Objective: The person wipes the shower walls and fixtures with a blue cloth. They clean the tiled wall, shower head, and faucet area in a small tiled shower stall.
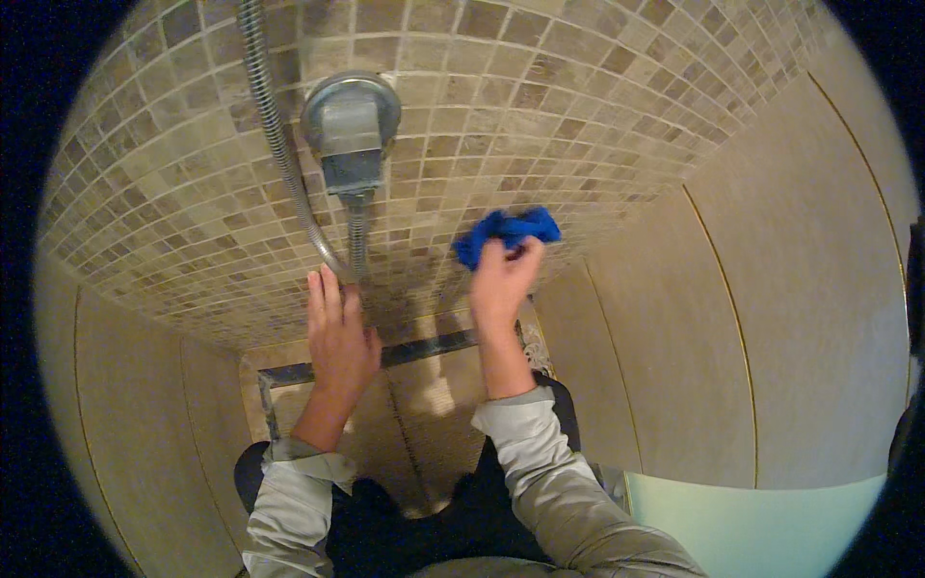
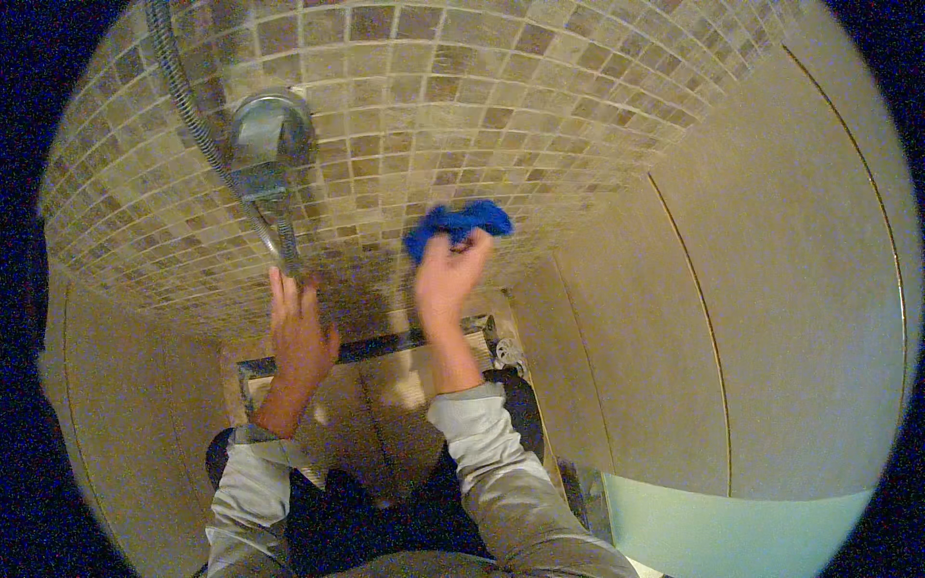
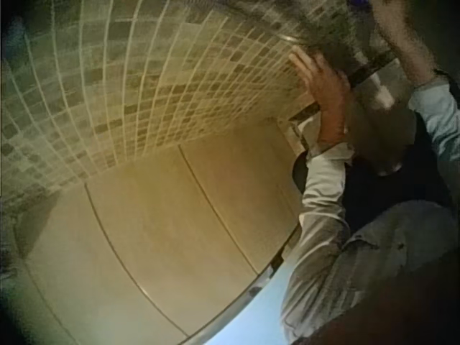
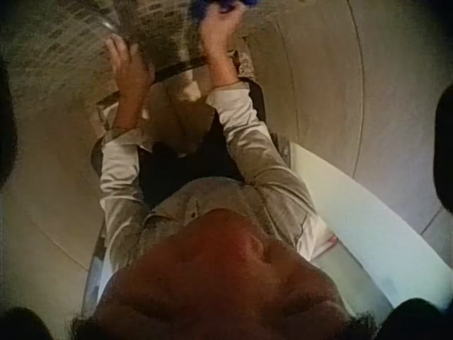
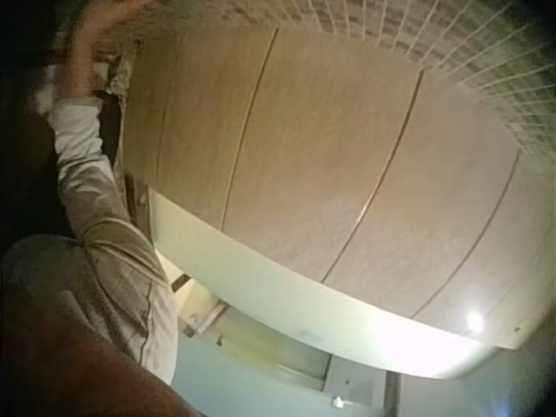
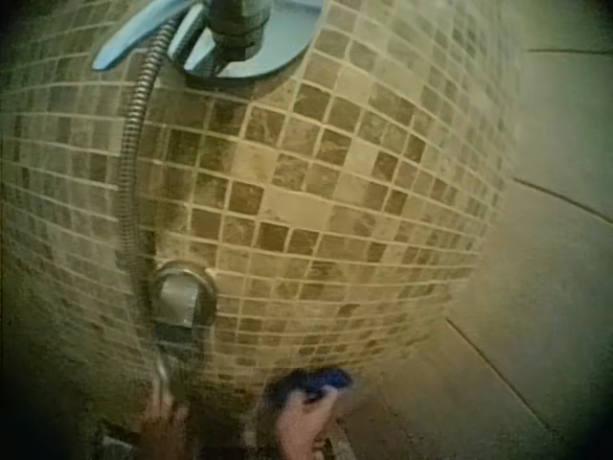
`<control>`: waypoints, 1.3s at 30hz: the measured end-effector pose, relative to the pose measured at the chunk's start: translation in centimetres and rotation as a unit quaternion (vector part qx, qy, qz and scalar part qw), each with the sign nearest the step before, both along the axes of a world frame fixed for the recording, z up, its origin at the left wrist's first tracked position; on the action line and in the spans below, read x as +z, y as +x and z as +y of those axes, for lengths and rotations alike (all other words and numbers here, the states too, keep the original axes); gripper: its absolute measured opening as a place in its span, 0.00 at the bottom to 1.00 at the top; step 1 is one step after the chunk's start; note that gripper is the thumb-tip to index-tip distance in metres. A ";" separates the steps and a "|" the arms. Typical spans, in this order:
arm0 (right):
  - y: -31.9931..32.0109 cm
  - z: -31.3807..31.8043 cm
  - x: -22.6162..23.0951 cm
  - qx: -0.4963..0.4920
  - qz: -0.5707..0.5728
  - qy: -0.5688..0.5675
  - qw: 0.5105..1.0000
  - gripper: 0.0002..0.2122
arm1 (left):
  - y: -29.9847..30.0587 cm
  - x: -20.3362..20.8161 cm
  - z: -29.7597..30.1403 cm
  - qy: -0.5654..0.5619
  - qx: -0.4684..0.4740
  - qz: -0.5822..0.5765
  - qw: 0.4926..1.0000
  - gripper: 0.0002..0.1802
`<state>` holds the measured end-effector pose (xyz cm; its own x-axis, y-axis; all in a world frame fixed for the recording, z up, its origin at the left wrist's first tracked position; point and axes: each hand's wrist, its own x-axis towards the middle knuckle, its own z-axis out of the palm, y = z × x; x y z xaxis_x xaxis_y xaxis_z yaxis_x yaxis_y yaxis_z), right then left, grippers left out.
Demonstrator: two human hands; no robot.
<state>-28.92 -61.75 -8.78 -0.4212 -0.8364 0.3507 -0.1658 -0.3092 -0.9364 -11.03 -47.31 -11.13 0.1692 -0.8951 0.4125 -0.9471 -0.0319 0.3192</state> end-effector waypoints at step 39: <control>6.3 2.6 10.2 0.155 0.407 -0.217 0.874 0.11 | 0.1 -0.7 -0.2 0.024 0.012 -0.009 1.000 0.40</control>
<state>-22.59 -59.13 1.39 0.3380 -0.5802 0.7410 -0.5684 -0.7534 -0.3306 -10.98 -47.52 -11.84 0.1836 -0.9100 0.3718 -0.9516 -0.0696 0.2994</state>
